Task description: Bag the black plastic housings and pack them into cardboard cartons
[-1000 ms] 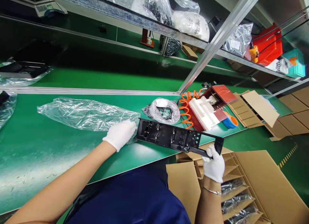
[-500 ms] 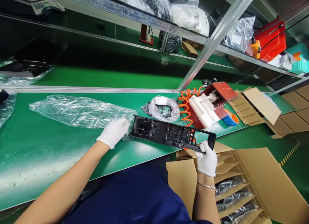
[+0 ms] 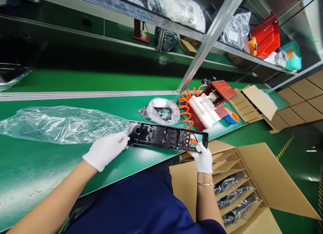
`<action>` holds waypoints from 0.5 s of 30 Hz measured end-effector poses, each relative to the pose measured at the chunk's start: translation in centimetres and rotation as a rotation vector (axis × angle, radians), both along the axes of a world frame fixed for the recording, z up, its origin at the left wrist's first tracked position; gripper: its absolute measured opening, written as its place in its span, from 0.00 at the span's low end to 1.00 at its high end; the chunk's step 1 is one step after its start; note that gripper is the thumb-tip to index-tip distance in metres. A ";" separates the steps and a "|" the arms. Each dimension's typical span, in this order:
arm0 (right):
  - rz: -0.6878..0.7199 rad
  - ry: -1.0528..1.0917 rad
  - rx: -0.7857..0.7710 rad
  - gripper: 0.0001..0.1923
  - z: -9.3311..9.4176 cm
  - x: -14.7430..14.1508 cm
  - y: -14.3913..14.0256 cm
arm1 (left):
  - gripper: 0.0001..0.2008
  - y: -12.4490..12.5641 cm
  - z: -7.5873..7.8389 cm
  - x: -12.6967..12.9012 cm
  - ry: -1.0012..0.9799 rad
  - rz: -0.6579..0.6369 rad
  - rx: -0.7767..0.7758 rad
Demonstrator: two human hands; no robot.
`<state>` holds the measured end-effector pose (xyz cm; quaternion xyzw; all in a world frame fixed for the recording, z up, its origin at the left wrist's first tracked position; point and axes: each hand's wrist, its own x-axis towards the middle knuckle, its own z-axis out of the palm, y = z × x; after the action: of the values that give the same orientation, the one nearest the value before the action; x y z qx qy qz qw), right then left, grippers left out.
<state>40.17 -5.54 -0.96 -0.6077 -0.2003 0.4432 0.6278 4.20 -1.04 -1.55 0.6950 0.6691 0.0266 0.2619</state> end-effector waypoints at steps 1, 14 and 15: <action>0.015 0.009 0.004 0.24 0.0 -0.3 0.0 | 0.17 0.1 0.0 0.1 -0.030 0.021 0.013; 0.032 0.086 -0.016 0.22 -0.2 -2.9 -0.1 | 0.17 -0.6 1.4 1.4 0.084 -0.015 0.042; 0.044 0.092 -0.020 0.23 -0.3 -3.3 -0.1 | 0.17 -0.4 1.6 1.5 0.075 -0.025 0.059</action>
<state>36.87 -5.61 -1.24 -0.5882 -0.1802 0.4863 0.6205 5.68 -1.43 0.00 0.7112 0.6686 0.0171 0.2165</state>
